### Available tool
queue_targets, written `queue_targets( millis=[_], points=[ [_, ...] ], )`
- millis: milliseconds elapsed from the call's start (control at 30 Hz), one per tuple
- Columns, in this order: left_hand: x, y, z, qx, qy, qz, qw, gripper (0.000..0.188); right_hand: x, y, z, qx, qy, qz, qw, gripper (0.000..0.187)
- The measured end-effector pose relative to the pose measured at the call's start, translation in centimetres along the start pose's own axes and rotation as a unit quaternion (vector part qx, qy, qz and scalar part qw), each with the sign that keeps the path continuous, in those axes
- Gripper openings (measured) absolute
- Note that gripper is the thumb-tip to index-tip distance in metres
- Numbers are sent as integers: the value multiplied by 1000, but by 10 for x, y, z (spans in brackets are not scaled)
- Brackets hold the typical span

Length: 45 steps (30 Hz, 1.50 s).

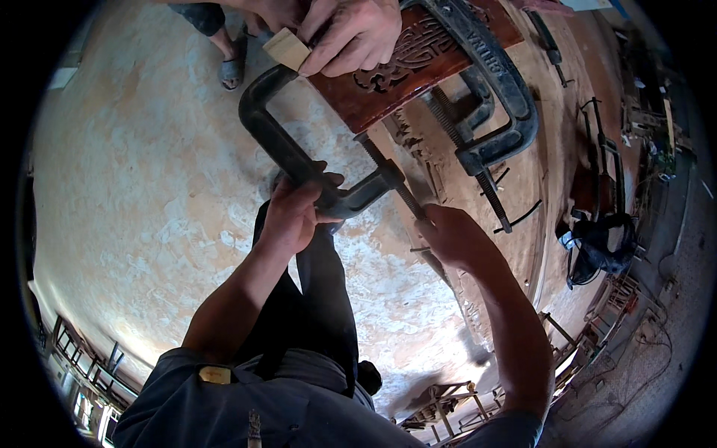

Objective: The person uses C-clamps to secure a carved wooden block to a workbench. They tighten the clamps by hand, reposition the wood, and add a small wooden block as a spacer before tightening another clamp.

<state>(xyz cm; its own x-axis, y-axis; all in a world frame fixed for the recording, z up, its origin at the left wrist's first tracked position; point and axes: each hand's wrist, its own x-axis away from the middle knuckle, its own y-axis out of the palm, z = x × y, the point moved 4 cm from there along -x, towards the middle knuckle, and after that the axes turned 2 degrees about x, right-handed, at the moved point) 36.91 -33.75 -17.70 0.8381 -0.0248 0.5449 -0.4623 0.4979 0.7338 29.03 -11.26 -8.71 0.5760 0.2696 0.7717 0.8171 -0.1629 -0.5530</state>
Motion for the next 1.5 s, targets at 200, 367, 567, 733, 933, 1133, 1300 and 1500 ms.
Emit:
queue_targets(
  millis=[200,367,567,733,933,1133,1300,1500],
  points=[
    [-4,5,2,-19,-9,9,1000,33,5,0,8,-99,18,31,995,26],
    [-9,4,-3,-32,-16,19,999,34,4,18,38,-267,29,100,958,27],
    [-11,1,-4,-7,-15,-8,1000,35,25,52,59,-514,31,107,851,35],
    [-13,1,-6,-5,-18,-13,1000,34,32,83,82,-599,-18,196,776,39],
    [-17,-2,-6,-15,-6,-40,999,32,27,101,67,-781,90,62,615,35],
    [-18,-4,-7,-6,-5,-40,999,33,52,108,54,-739,67,194,642,38],
    [-17,1,-6,-1,-4,-25,1000,30,64,92,44,-85,-86,470,874,53],
    [-18,-2,-6,-2,-2,-26,1000,31,41,78,71,-516,91,359,772,30]
  ],
)
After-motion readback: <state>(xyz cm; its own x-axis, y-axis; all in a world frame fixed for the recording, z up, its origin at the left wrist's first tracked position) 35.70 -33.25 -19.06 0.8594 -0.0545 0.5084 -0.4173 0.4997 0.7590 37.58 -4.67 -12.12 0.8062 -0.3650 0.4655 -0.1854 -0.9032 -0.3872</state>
